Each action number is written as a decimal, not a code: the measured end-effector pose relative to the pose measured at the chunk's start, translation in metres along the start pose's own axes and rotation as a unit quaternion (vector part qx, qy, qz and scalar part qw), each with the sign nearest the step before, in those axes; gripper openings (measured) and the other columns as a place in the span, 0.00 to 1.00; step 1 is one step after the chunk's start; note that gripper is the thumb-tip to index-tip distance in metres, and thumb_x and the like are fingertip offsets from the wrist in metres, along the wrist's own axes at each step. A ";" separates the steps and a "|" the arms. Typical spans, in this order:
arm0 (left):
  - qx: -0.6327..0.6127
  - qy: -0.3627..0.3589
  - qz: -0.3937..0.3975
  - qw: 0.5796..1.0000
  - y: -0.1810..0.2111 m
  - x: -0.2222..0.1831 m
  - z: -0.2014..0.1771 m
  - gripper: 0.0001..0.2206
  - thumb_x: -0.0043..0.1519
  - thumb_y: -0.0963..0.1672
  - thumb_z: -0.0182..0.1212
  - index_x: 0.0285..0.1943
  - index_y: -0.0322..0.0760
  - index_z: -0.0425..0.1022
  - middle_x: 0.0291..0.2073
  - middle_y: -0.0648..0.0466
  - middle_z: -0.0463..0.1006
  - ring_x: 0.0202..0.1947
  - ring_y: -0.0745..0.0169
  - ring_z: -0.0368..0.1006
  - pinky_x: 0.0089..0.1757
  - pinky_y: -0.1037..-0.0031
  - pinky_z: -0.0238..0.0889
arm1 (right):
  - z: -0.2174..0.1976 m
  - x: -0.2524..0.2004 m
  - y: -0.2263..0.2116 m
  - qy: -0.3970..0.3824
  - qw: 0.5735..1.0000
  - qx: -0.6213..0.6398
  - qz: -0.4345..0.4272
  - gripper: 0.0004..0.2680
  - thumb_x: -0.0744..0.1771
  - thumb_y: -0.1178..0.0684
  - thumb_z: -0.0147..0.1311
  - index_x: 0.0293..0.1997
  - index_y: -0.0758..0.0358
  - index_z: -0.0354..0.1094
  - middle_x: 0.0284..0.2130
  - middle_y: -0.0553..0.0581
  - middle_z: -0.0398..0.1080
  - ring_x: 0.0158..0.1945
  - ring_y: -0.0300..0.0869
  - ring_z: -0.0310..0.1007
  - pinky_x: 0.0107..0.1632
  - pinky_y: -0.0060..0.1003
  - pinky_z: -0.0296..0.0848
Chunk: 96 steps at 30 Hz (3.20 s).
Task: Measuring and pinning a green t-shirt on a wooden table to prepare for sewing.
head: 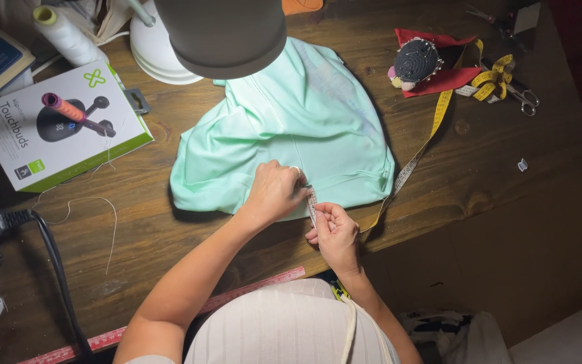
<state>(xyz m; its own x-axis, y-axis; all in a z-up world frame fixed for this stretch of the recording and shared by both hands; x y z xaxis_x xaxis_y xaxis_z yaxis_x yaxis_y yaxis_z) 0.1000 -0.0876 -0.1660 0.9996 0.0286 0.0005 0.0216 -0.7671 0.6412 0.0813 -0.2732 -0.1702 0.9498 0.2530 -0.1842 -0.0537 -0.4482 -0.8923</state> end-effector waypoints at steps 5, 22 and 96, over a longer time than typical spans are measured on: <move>0.059 -0.011 -0.009 0.998 -0.005 0.012 0.015 0.06 0.50 0.46 0.75 0.29 0.43 0.84 0.19 0.54 0.78 0.28 0.51 0.73 0.35 0.64 0.61 | -0.001 -0.001 -0.003 0.002 1.000 -0.016 -0.007 0.07 0.68 0.60 0.50 0.46 0.69 0.73 0.16 0.61 0.75 0.17 0.42 0.78 0.22 0.32 0.78; 0.015 -0.043 0.004 0.999 0.003 0.023 0.001 0.08 0.50 0.48 0.73 0.24 0.44 0.81 0.16 0.52 0.77 0.27 0.49 0.75 0.34 0.64 0.64 | -0.024 -0.016 -0.004 -0.004 0.989 -0.134 -0.068 0.04 0.67 0.57 0.54 0.44 0.64 0.68 0.28 0.58 0.79 0.26 0.42 0.82 0.29 0.36 0.79; 0.114 0.226 0.156 0.955 0.013 -0.024 0.000 0.05 0.57 0.41 0.71 0.38 0.44 0.81 0.43 0.51 0.78 0.52 0.49 0.72 0.49 0.60 0.68 | -0.006 0.003 -0.013 0.025 0.962 -0.211 -0.172 0.06 0.64 0.54 0.61 0.42 0.49 0.81 0.22 0.53 0.71 0.27 0.43 0.77 0.31 0.38 0.76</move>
<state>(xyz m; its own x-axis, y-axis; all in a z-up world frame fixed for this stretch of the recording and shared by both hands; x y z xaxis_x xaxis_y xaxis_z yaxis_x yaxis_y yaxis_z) 0.0764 -0.0989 -0.1578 0.8493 0.0104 0.5278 -0.2202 -0.9017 0.3721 0.0865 -0.2720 -0.1568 0.9030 0.4117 0.1225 0.3869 -0.6559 -0.6482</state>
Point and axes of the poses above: each hand's wrist, its own x-axis towards the middle knuckle, its own z-axis out of the palm, y = z × x, the point moved 3 cm from there along x, towards the middle knuckle
